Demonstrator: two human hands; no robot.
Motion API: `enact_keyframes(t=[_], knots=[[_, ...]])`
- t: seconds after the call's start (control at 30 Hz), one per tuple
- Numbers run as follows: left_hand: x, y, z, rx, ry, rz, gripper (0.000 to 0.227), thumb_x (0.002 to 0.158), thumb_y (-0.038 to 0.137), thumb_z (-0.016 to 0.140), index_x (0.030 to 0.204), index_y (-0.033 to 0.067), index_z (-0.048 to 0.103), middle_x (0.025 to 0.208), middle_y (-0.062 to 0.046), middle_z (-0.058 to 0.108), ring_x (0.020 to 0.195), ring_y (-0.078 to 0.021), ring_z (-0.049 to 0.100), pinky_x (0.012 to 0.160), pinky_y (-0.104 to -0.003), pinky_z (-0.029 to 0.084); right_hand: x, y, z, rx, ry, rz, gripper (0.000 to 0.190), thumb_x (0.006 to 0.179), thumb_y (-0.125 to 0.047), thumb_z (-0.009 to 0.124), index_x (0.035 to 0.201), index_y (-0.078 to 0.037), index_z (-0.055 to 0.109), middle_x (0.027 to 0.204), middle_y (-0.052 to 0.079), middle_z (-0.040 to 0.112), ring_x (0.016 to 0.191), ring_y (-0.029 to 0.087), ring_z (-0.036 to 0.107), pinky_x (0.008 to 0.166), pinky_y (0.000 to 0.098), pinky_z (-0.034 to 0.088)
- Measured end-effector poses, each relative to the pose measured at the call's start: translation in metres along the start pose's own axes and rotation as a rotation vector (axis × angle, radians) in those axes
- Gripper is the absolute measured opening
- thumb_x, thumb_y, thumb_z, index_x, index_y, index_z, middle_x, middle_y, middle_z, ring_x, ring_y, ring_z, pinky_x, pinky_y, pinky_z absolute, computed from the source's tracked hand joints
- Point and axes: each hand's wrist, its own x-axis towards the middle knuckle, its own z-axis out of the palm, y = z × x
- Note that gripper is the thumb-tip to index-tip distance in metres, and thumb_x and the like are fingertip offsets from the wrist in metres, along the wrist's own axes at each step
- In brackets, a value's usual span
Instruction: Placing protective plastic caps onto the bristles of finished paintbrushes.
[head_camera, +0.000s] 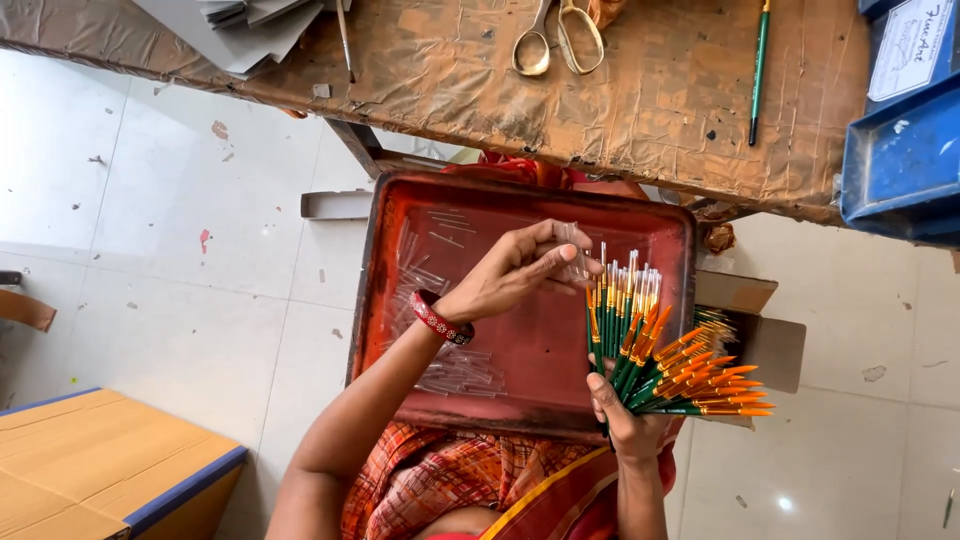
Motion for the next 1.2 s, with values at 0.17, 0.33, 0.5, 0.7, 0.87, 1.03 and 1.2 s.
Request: enact_keyframes(t=[0.17,0.33,0.5,0.7,0.87,1.03,1.2], knots=[[0.000,0.008,0.009,0.022,0.032,-0.029,0.034,0.110,0.028,0.051,0.133,0.0028,0.055,0.121,-0.010,0.071,0.108,-0.0176,0.071,0.093,-0.037,0.063,0.002,-0.006,0.005,-0.010,0.003,-0.016,0.027,0.087,-0.004,0.072,0.113,0.005,0.066,0.091,0.008,0.075,0.052,0.008,0.058,0.040,0.0225,0.044],[-0.004,-0.003,0.018,0.014,0.017,-0.007,0.032,0.110,0.027,0.053,0.129,0.0012,0.056,0.121,-0.010,0.072,0.107,-0.0170,0.072,0.091,-0.035,0.065,0.000,-0.002,0.006,-0.016,0.028,0.021,0.025,0.090,-0.005,0.074,0.112,0.005,0.070,0.082,0.006,0.070,0.053,0.007,0.056,0.043,0.0222,0.043],[-0.012,-0.026,0.025,0.268,0.073,-0.070,0.027,0.108,0.022,0.061,0.118,-0.0024,0.061,0.102,-0.012,0.076,0.094,-0.0175,0.075,0.083,-0.034,0.068,0.006,0.001,0.013,-0.011,0.071,0.017,0.022,0.090,-0.009,0.076,0.109,-0.001,0.069,0.070,0.002,0.064,0.050,0.006,0.055,0.043,0.0215,0.043],[0.001,-0.077,0.000,0.666,0.272,-0.057,0.028,0.100,0.023,0.064,0.113,-0.0011,0.067,0.097,-0.014,0.080,0.085,-0.0203,0.081,0.073,-0.034,0.066,0.026,-0.028,0.020,-0.732,-0.011,-0.517,0.020,0.094,-0.019,0.077,0.098,-0.002,0.068,0.083,0.006,0.068,0.065,0.013,0.067,0.055,0.0252,0.052],[-0.001,-0.089,-0.006,1.286,0.246,-0.151,0.039,0.099,0.028,0.073,0.118,-0.0033,0.062,0.081,-0.020,0.076,0.081,-0.0375,0.073,0.071,-0.045,0.057,0.028,-0.024,0.009,-0.389,0.146,-0.140,0.026,0.090,-0.018,0.077,0.103,0.000,0.063,0.078,0.007,0.072,0.053,0.013,0.068,0.047,0.0272,0.058],[0.004,-0.061,-0.010,0.608,0.131,0.062,0.033,0.102,0.028,0.064,0.119,-0.0002,0.064,0.106,-0.014,0.078,0.096,-0.0224,0.078,0.081,-0.036,0.065,0.018,-0.020,0.009,-0.117,0.082,-0.068,0.015,0.095,-0.008,0.075,0.100,0.003,0.066,0.086,0.011,0.073,0.054,0.012,0.063,0.044,0.0262,0.051],[0.007,-0.029,-0.004,0.021,-0.014,0.029,0.035,0.113,0.028,0.050,0.134,-0.0004,0.053,0.127,-0.013,0.070,0.110,-0.0202,0.071,0.096,-0.038,0.064,0.009,-0.015,0.008,-0.054,0.055,-0.045,0.016,0.087,-0.003,0.075,0.099,0.000,0.065,0.085,0.011,0.074,0.049,0.008,0.059,0.037,0.0228,0.046]])
